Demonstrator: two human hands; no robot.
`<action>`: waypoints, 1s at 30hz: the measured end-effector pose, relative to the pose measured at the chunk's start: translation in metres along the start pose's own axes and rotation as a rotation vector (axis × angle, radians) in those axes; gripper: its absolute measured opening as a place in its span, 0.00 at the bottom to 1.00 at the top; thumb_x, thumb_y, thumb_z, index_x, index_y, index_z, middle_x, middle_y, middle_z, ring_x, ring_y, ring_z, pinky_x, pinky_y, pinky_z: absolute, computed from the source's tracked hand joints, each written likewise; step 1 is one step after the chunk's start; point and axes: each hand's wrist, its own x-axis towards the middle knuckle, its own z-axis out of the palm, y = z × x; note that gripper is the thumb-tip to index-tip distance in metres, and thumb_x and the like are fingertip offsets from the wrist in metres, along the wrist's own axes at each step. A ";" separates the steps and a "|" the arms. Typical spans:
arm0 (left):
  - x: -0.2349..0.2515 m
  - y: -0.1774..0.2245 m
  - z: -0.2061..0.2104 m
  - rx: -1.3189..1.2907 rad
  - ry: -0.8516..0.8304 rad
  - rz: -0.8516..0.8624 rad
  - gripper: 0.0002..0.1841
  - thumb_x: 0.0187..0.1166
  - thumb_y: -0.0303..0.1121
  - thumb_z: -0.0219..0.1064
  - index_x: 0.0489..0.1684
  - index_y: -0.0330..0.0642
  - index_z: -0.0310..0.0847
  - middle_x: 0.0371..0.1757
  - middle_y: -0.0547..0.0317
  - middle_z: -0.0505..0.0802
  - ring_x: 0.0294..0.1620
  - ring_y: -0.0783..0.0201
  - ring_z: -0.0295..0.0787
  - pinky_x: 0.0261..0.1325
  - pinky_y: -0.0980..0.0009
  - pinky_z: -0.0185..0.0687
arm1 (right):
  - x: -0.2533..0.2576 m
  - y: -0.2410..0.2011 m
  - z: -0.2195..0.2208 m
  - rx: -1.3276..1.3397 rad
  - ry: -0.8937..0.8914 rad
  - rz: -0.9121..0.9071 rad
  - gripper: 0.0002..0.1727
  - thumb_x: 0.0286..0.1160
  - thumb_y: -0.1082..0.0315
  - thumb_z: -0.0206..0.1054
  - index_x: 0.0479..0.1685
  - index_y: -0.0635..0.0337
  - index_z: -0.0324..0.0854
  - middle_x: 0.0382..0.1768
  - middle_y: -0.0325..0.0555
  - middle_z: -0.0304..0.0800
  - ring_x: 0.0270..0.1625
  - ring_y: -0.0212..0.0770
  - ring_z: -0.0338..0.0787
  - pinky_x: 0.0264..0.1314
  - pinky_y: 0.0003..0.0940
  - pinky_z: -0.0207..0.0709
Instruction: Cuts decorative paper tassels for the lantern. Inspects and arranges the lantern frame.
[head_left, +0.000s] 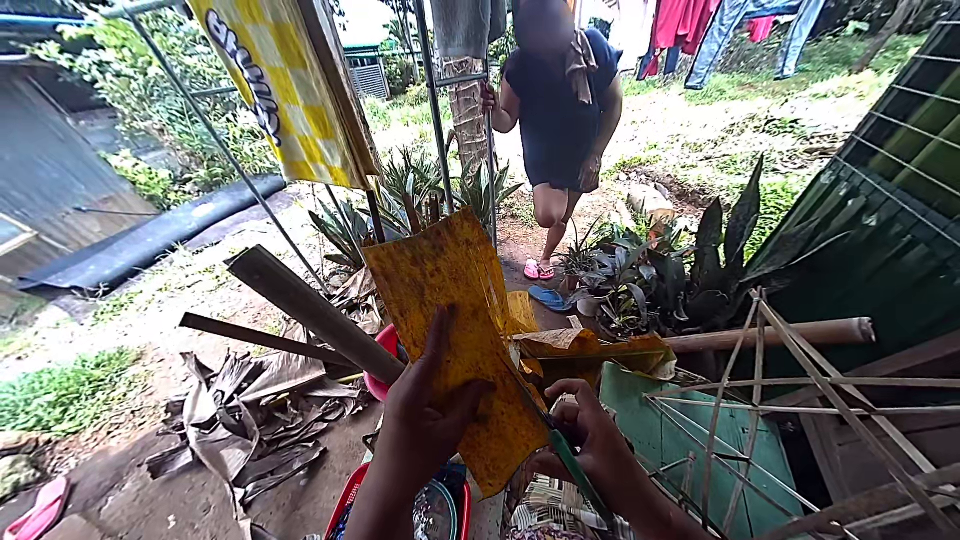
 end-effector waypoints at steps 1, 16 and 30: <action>0.000 0.000 0.001 0.001 0.003 0.005 0.47 0.70 0.36 0.80 0.94 0.52 0.57 0.82 0.60 0.80 0.73 0.71 0.83 0.75 0.73 0.80 | 0.000 0.000 0.001 0.003 0.004 0.000 0.46 0.51 0.43 0.87 0.67 0.55 0.68 0.27 0.33 0.86 0.24 0.25 0.85 0.28 0.20 0.83; -0.004 0.001 0.007 -0.049 -0.010 0.098 0.46 0.70 0.33 0.80 0.91 0.37 0.58 0.86 0.53 0.75 0.81 0.70 0.76 0.81 0.73 0.74 | 0.002 -0.002 0.005 0.049 0.003 0.026 0.47 0.52 0.43 0.87 0.68 0.57 0.66 0.27 0.32 0.86 0.24 0.24 0.83 0.27 0.22 0.82; -0.017 0.010 0.024 -0.109 -0.089 0.086 0.46 0.69 0.28 0.80 0.89 0.27 0.56 0.85 0.46 0.75 0.82 0.72 0.73 0.83 0.72 0.71 | 0.000 -0.001 0.001 0.111 -0.019 0.000 0.45 0.60 0.49 0.85 0.71 0.62 0.64 0.35 0.39 0.88 0.32 0.28 0.87 0.36 0.28 0.84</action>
